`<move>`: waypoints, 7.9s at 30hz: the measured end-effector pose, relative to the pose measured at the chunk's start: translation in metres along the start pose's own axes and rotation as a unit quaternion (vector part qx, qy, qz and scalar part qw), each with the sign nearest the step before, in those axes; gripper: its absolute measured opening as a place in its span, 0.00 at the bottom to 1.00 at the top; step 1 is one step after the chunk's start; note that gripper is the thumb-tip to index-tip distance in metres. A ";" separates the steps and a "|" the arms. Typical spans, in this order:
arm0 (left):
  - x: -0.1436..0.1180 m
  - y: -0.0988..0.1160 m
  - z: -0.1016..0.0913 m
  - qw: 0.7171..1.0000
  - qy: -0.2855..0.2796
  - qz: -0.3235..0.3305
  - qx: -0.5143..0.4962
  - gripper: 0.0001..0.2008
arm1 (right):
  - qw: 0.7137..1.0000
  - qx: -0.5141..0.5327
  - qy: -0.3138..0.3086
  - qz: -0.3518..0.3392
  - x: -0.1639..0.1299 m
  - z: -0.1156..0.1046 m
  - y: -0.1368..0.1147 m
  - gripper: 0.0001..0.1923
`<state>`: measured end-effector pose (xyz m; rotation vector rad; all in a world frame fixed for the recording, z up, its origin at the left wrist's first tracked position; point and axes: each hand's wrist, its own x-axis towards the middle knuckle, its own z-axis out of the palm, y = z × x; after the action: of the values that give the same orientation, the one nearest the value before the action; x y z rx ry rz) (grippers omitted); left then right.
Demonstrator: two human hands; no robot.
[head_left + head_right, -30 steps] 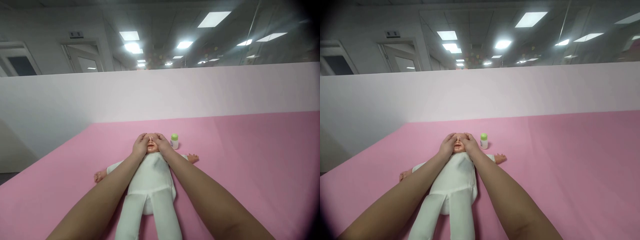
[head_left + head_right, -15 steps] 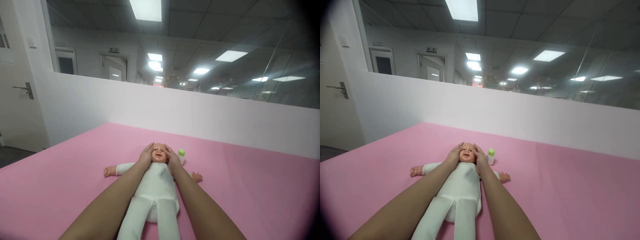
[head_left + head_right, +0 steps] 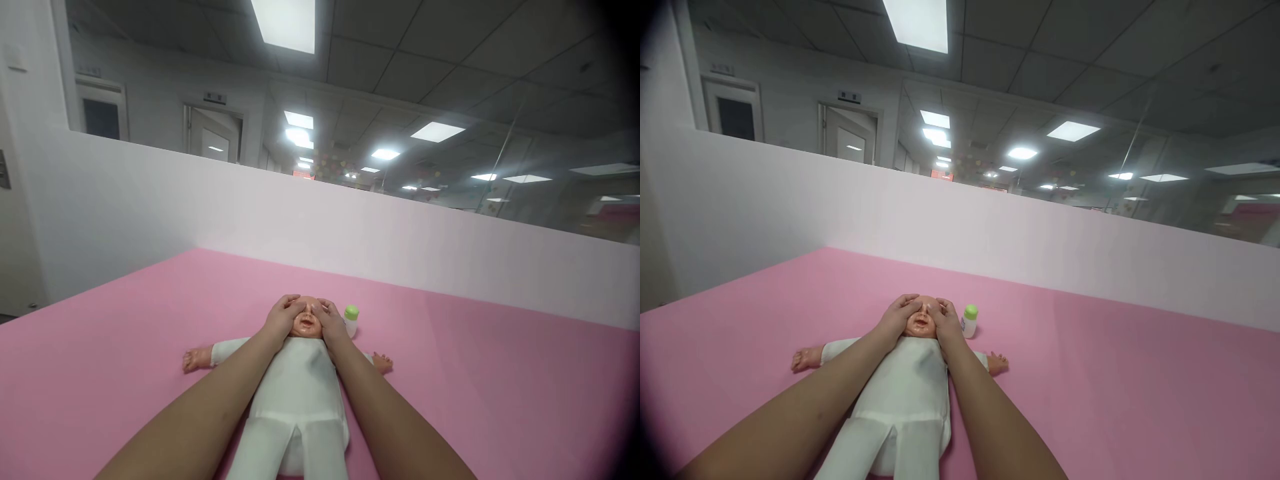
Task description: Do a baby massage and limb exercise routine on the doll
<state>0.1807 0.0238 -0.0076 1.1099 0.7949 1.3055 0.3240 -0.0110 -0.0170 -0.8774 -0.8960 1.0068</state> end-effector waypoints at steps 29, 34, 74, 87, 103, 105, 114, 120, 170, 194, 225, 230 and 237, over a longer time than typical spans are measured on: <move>-0.002 0.008 -0.012 0.997 -0.015 0.032 0.068 0.34 | 0.999 0.006 -0.041 -0.018 0.005 -0.010 0.007 0.32; 0.000 0.008 -0.013 0.992 -0.007 0.052 0.111 0.29 | 1.000 -0.009 -0.012 -0.005 0.007 -0.006 0.005 0.31; 0.005 -0.001 0.004 1.000 0.005 -0.025 -0.012 0.24 | 0.999 -0.038 0.015 -0.009 0.011 -0.017 0.009 0.24; 0.001 -0.001 -0.001 1.000 -0.026 -0.007 0.000 0.27 | 0.999 -0.018 -0.030 -0.015 0.011 -0.023 0.011 0.29; 0.006 0.000 0.001 0.999 -0.033 -0.021 0.022 0.27 | 0.996 -0.089 -0.003 0.006 0.006 -0.009 -0.004 0.26; 0.010 -0.004 0.000 0.999 -0.028 -0.009 0.024 0.26 | 0.997 -0.072 0.006 0.006 0.010 -0.010 0.001 0.26; 0.015 -0.011 -0.002 1.000 -0.009 0.003 -0.015 0.20 | 0.998 -0.054 -0.017 -0.037 0.027 -0.024 0.017 0.24; 0.013 -0.011 -0.001 1.000 -0.003 0.019 -0.009 0.19 | 0.996 -0.076 -0.041 -0.038 0.023 -0.026 0.013 0.26; 0.006 -0.003 0.010 0.999 -0.026 -0.001 -0.027 0.17 | 0.999 -0.050 -0.017 0.003 0.015 -0.018 0.000 0.24; -0.019 0.021 -0.011 0.953 -0.105 0.082 0.272 0.31 | 0.968 -0.219 -0.119 0.013 0.001 -0.047 -0.021 0.67; -0.014 0.014 -0.017 0.927 -0.112 0.092 0.345 0.38 | 0.967 -0.215 -0.135 -0.029 -0.009 -0.040 -0.024 0.51; -0.015 0.015 -0.018 0.921 -0.131 0.101 0.353 0.37 | 0.963 -0.239 -0.127 -0.017 -0.015 -0.035 -0.028 0.56; -0.005 0.001 -0.020 0.939 -0.143 0.120 0.289 0.34 | 0.963 -0.236 -0.129 -0.023 -0.010 -0.039 -0.028 0.53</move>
<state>0.1615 0.0220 -0.0139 1.8704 0.8654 1.0894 0.3658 -0.0356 -0.0077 -1.1317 -1.4085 0.8912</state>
